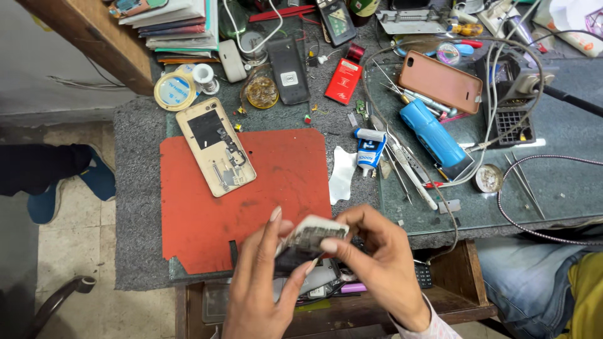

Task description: The person assembles internal components of a mobile phone, applies adhesive from a tube to the chassis edge, secures the screen with a rubber band, and tests the device functions.

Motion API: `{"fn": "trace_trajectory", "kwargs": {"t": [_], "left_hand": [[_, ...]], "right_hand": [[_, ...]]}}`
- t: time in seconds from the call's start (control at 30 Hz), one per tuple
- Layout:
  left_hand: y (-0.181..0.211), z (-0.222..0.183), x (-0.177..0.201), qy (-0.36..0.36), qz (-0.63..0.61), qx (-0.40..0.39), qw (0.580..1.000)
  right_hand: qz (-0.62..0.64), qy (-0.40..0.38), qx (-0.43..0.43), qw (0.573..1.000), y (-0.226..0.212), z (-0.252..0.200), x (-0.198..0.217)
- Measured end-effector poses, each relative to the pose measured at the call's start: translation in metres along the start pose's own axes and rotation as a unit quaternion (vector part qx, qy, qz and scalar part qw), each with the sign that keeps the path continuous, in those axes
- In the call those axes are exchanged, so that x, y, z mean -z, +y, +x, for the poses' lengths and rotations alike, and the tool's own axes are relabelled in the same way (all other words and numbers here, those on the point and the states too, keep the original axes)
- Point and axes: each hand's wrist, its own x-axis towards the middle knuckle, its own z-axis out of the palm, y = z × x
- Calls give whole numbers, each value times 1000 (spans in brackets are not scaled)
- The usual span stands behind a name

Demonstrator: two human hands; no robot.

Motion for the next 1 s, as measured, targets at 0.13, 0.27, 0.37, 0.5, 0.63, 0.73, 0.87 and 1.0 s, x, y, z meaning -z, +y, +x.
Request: {"fn": "trace_trajectory", "kwargs": {"t": [0.13,0.27,0.37,0.5,0.63,0.73,0.87,1.0], "left_hand": [[6,-3,15,-15,-126,78,989],[5,1,25,-42,-165,-22,985],[6,-1,22,-37,-176,-18,984],[7,-6,16,-20,-161,-9,987],[7,-5,6,26,-190,159,969],[6,6,4,75,-291,304,904],[3,21,24,98,-307,257,911],[-11,44,60,161,-36,186,969]], "right_hand": [[3,-36,62,997,-11,-21,0],[-59,-33,125,990,-15,-29,0],[-73,-24,135,988,-14,-32,2],[-80,-21,134,987,-14,-32,2],[-149,-36,162,975,-17,-26,-7],[-205,-51,170,963,-18,-20,-18],[-169,-54,27,984,-19,-9,-24],[-269,12,-14,963,-27,10,-22]]}}
